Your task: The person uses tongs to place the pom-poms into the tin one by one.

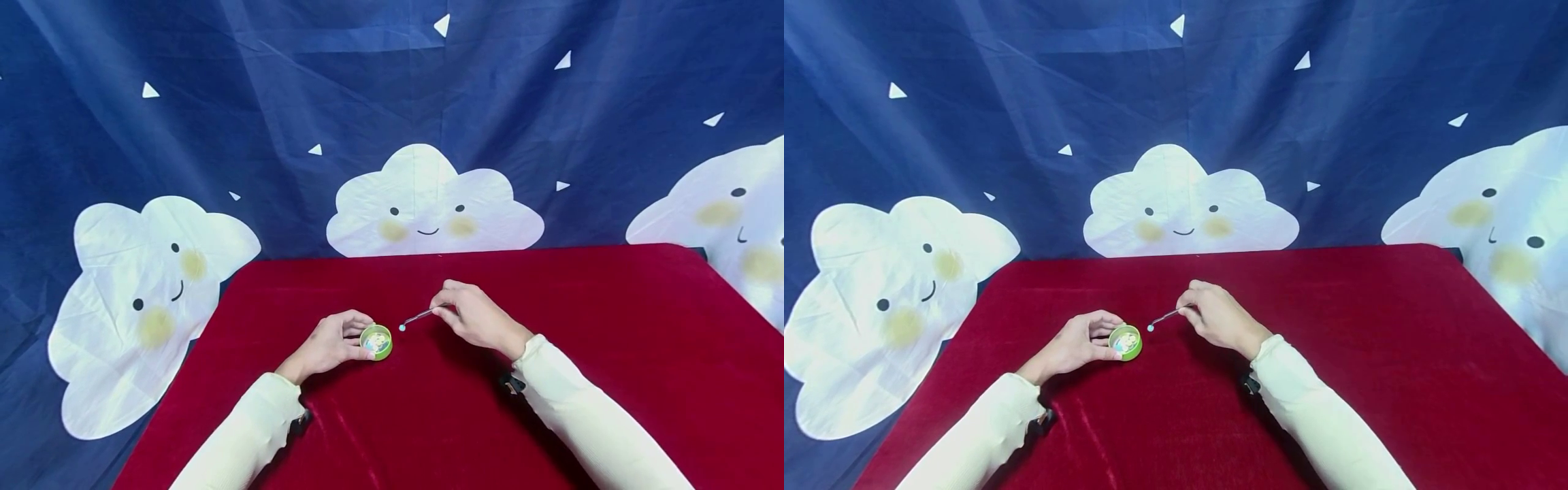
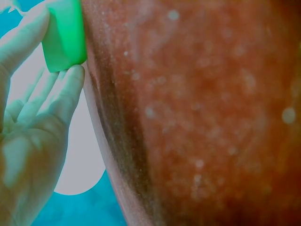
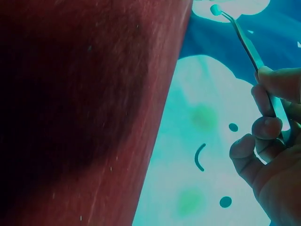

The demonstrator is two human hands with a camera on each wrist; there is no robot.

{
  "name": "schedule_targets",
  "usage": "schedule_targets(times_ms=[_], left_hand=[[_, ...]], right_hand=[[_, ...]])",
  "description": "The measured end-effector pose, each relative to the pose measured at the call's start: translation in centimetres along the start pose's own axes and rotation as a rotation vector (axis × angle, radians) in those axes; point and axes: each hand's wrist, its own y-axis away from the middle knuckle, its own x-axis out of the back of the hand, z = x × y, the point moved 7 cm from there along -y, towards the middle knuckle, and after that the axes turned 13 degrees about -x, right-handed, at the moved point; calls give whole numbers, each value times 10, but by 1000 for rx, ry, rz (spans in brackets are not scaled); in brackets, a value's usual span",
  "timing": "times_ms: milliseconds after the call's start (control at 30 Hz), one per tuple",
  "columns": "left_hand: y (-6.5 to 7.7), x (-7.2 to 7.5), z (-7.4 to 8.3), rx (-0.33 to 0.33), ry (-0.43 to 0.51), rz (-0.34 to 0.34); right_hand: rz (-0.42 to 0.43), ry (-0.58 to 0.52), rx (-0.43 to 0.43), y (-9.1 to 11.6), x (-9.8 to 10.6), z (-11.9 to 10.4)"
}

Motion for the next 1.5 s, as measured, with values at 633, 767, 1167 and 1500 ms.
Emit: schedule_targets(times_ms=[633, 767, 1167, 1500], left_hand=[[0, -1, -1, -23, 25, -9], [1, -1, -1, -24, 30, -11], [1, 1, 0, -13, 34, -12], [1, 0, 1, -16, 29, -12]], right_hand=[[-132, 61, -20, -9, -35, -13], [-171, 90, -37, -8, -38, -12], [-183, 84, -54, -6, -28, -13], [-172, 61, -65, -1, -18, -11]])
